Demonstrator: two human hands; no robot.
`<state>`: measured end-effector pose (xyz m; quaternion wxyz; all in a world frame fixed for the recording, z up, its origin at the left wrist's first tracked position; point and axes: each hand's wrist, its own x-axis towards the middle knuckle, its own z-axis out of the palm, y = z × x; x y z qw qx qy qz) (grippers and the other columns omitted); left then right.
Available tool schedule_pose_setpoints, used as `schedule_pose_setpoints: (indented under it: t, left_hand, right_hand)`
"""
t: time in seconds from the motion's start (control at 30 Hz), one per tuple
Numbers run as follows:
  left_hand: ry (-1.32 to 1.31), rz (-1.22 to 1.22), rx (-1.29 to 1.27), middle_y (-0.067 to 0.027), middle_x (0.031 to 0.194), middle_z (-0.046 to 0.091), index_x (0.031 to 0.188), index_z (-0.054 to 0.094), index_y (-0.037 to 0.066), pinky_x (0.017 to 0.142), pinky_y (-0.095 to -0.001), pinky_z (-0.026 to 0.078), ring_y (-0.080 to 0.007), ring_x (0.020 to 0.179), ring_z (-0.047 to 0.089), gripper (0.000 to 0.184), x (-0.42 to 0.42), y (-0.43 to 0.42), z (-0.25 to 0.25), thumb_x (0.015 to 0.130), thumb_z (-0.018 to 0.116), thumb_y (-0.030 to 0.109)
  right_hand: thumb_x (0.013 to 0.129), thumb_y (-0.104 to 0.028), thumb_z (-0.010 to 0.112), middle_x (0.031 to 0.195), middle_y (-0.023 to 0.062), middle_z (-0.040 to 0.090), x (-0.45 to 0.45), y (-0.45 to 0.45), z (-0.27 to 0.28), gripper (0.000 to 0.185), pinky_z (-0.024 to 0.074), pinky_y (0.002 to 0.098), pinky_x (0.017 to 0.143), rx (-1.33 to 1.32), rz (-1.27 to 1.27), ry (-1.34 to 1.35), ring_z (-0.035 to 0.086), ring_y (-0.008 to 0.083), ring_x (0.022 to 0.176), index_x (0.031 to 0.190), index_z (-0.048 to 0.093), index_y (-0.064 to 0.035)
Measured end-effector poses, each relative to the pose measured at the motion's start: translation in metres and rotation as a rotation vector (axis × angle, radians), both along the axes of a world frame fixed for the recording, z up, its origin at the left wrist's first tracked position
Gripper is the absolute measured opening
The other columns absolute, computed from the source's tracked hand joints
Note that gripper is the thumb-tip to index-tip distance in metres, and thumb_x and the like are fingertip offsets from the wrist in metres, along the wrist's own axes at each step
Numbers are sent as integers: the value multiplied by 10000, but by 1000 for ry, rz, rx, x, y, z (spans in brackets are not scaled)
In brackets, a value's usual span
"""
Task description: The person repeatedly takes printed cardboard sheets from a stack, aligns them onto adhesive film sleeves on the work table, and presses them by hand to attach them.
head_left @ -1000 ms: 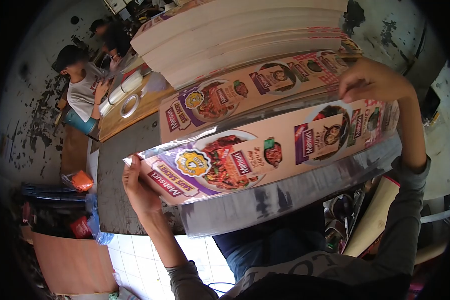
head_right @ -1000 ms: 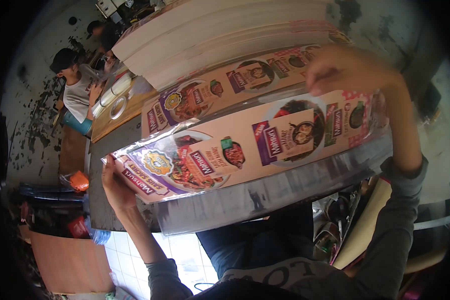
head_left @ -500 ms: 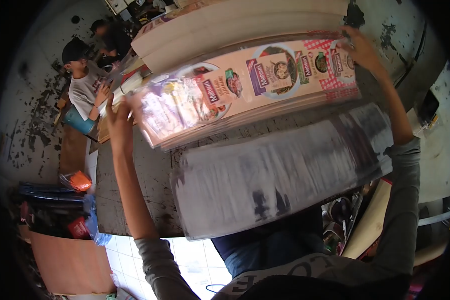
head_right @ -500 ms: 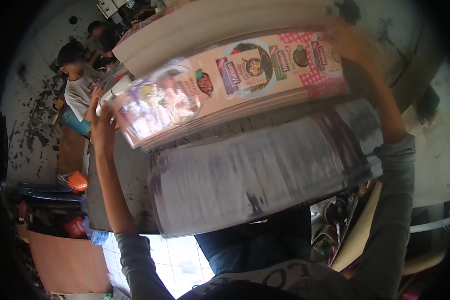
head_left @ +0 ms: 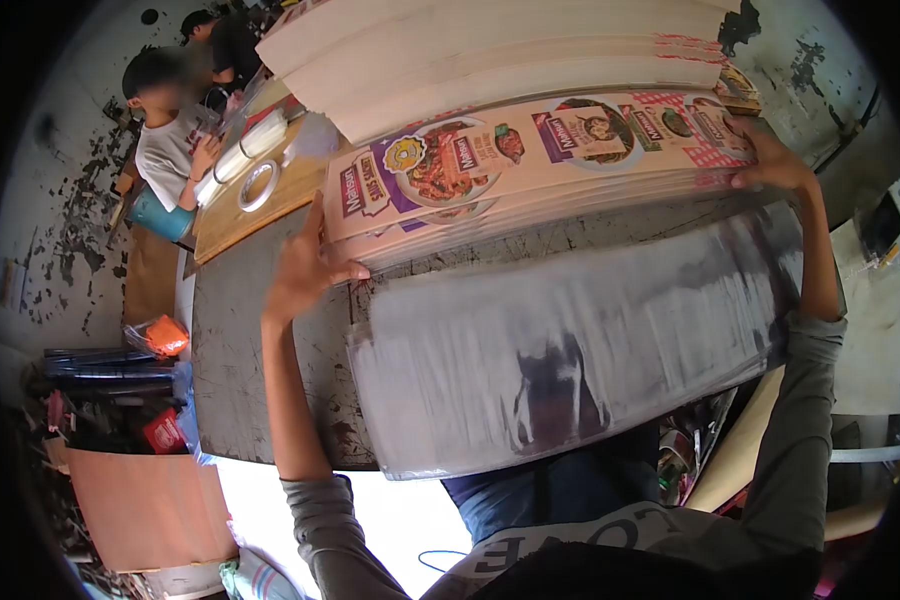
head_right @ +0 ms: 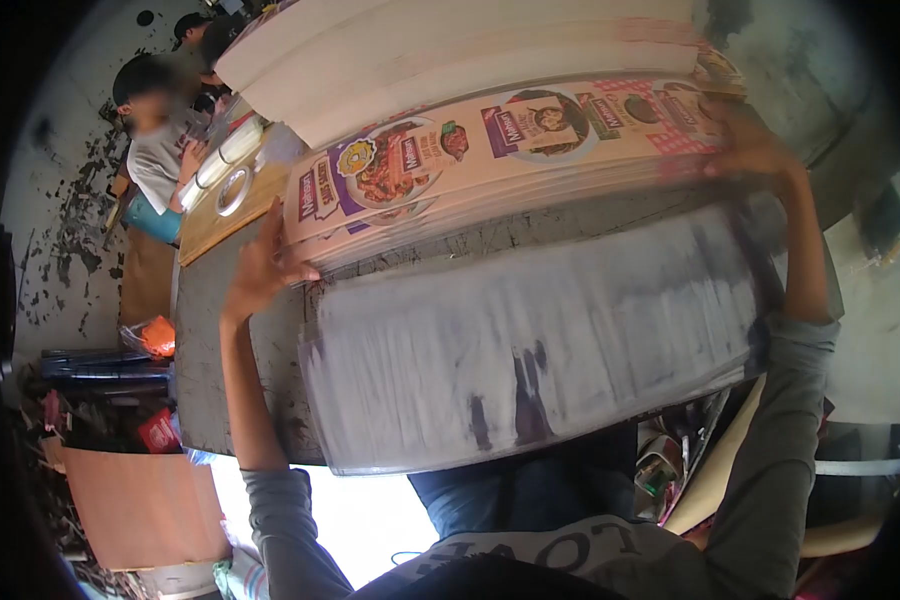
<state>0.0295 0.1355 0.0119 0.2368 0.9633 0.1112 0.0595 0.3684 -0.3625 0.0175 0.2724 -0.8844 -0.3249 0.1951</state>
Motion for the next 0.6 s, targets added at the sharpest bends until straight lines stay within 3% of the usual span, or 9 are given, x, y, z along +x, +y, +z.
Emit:
schedule_pose_setpoints:
  t: [0.07, 0.13, 0.27, 0.33, 0.37, 0.43, 0.6]
  left_hand:
    - [-42, 18, 60, -214, 1090, 600, 1396, 164, -22, 873, -346, 454, -305, 1000, 603, 1076, 0, 3, -5, 568, 820, 185]
    - [-213, -7, -52, -214, 1090, 601, 1397, 206, 18, 858, -378, 462, -344, 977, 602, 1045, -1, 2, -10, 575, 816, 224]
    - [-91, -7, -103, -210, 1202, 538, 1406, 228, 94, 900, -396, 446, -354, 1051, 558, 1026, 1, -11, 0, 578, 811, 256]
    - [-113, -54, 260, -196, 1294, 461, 1405, 252, 164, 919, -414, 437, -350, 1114, 513, 1000, 0, -18, -5, 581, 805, 285]
    - [-115, -56, 260, -196, 1294, 461, 1405, 252, 164, 919, -414, 437, -350, 1114, 513, 1000, 0, -16, -7, 581, 805, 285]
    - [-68, -41, 120, -197, 1331, 408, 1407, 243, 170, 927, -435, 425, -356, 1163, 465, 1015, -1, -9, -7, 573, 803, 320]
    - [7, 25, 214, -208, 1292, 442, 1404, 251, 164, 938, -435, 414, -362, 1172, 454, 990, -1, -15, 4, 594, 773, 392]
  right_hand:
    - [525, -226, 804, 1435, 173, 255, 2, -5, 1, 1097, 225, 337, 1068, -58, -37, 6, 278, 243, 1306, 1414, 188, -41]
    - [479, -194, 804, 1419, 154, 286, 1, -6, -3, 1114, 239, 344, 1063, -39, -2, 2, 293, 243, 1294, 1410, 210, -53]
    - [429, -163, 803, 1403, 125, 313, 10, -10, -19, 1135, 245, 351, 1062, 69, 61, -83, 301, 255, 1290, 1408, 235, -84]
    - [435, -156, 797, 1399, 117, 320, 11, -14, -15, 1116, 240, 349, 1065, 11, 74, -148, 306, 262, 1287, 1405, 249, -105]
    - [435, -156, 797, 1399, 117, 320, 9, -15, -13, 1116, 240, 349, 1065, 11, 73, -149, 306, 262, 1287, 1405, 249, -105]
    - [496, -89, 761, 1389, 95, 322, 5, -14, -8, 1012, 396, 348, 952, -23, 95, -188, 328, 235, 1262, 1391, 290, -126]
    - [486, -135, 779, 1374, 123, 345, 9, -6, -5, 1003, 329, 354, 1009, -31, 127, -174, 341, 262, 1253, 1371, 309, -93]
